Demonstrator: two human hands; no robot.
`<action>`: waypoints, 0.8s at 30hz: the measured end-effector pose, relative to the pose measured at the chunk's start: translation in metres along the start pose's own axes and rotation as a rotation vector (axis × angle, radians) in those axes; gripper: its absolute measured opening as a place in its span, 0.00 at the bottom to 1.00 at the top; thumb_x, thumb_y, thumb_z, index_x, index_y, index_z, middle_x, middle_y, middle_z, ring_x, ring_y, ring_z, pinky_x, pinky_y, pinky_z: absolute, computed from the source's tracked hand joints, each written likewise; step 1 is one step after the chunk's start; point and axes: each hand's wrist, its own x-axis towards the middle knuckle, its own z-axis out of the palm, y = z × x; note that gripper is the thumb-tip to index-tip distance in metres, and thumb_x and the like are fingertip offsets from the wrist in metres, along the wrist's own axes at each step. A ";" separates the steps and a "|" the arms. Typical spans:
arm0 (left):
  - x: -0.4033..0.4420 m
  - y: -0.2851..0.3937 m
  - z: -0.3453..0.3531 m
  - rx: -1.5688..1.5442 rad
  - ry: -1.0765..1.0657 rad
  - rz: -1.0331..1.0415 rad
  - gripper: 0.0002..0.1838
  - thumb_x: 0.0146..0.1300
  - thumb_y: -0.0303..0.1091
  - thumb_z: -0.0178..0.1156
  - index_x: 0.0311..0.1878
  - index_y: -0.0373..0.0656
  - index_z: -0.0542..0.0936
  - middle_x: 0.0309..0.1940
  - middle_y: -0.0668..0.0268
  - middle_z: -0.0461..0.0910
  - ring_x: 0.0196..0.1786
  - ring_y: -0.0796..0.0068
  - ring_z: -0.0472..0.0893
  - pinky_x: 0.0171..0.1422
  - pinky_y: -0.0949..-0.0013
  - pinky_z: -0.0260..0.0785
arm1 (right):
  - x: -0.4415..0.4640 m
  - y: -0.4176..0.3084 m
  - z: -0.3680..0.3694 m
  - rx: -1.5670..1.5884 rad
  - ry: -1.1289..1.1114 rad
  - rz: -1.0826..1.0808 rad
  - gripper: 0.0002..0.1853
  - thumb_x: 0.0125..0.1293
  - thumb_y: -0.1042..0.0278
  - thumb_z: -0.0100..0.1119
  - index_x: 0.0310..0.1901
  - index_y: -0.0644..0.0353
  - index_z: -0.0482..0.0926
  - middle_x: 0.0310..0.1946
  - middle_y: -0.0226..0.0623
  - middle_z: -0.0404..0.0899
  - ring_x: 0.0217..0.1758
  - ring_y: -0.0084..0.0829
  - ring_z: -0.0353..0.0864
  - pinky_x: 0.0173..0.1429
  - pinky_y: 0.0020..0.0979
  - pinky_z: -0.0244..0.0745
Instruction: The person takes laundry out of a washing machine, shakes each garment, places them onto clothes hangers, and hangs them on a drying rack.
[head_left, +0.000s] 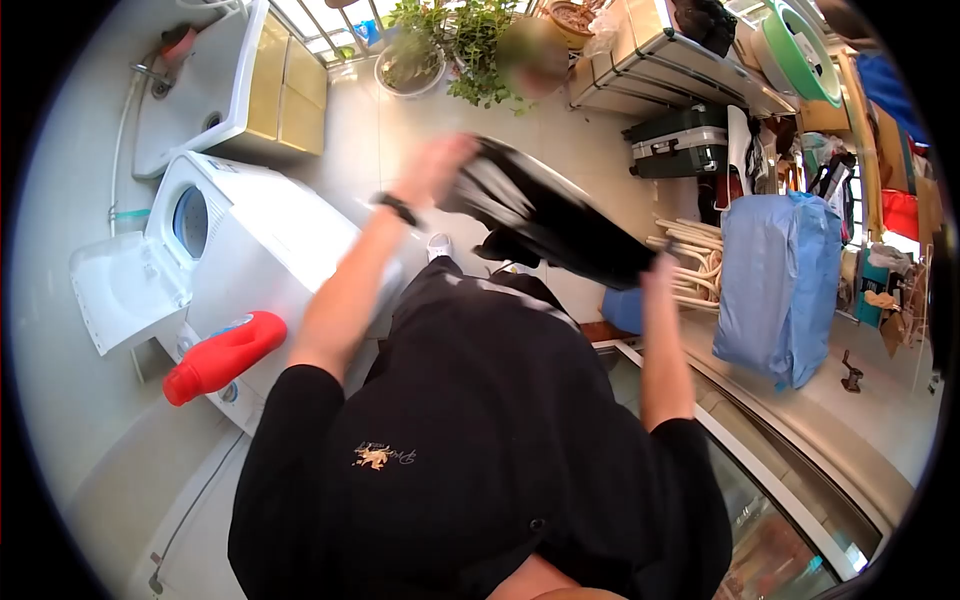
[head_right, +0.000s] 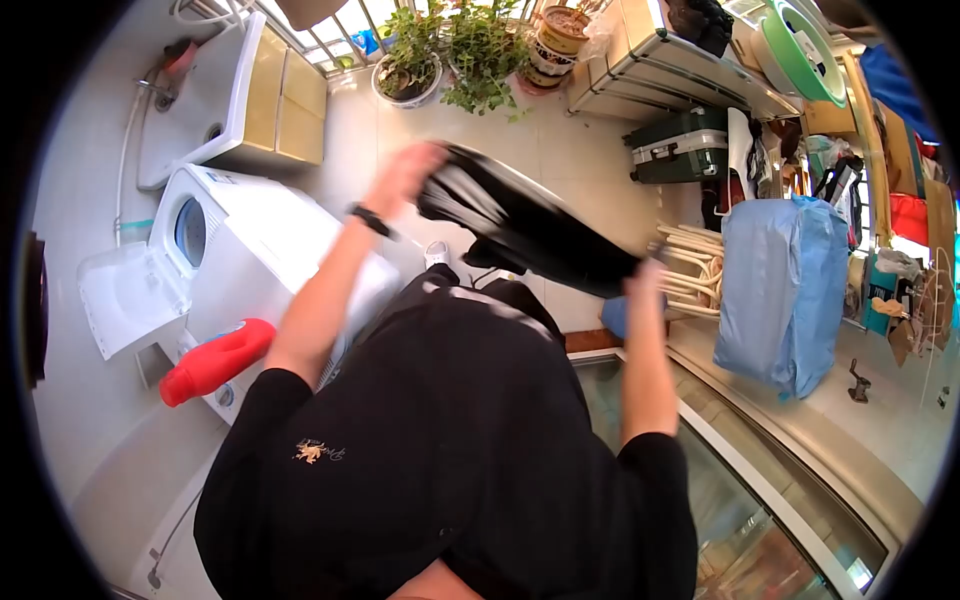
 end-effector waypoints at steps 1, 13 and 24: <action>0.028 -0.064 -0.047 -0.139 0.254 -0.015 0.13 0.74 0.35 0.55 0.52 0.40 0.84 0.47 0.64 0.85 0.42 0.75 0.82 0.50 0.60 0.77 | -0.028 0.004 0.066 -0.290 0.092 -0.047 0.23 0.75 0.53 0.60 0.60 0.62 0.78 0.62 0.46 0.79 0.65 0.42 0.78 0.70 0.46 0.73; 0.024 0.003 -0.148 0.282 0.536 0.417 0.13 0.76 0.38 0.62 0.54 0.40 0.86 0.38 0.71 0.86 0.37 0.82 0.79 0.44 0.75 0.71 | 0.058 -0.085 -0.057 -0.977 0.340 -0.600 0.27 0.81 0.52 0.51 0.64 0.72 0.77 0.57 0.53 0.85 0.65 0.45 0.82 0.71 0.38 0.71; -0.096 0.198 -0.151 0.630 1.001 0.989 0.17 0.76 0.42 0.64 0.60 0.43 0.87 0.42 0.66 0.89 0.45 0.79 0.84 0.53 0.75 0.76 | -0.099 -0.283 0.075 -0.748 0.719 -1.551 0.19 0.81 0.59 0.51 0.45 0.71 0.83 0.35 0.54 0.86 0.33 0.42 0.79 0.42 0.43 0.75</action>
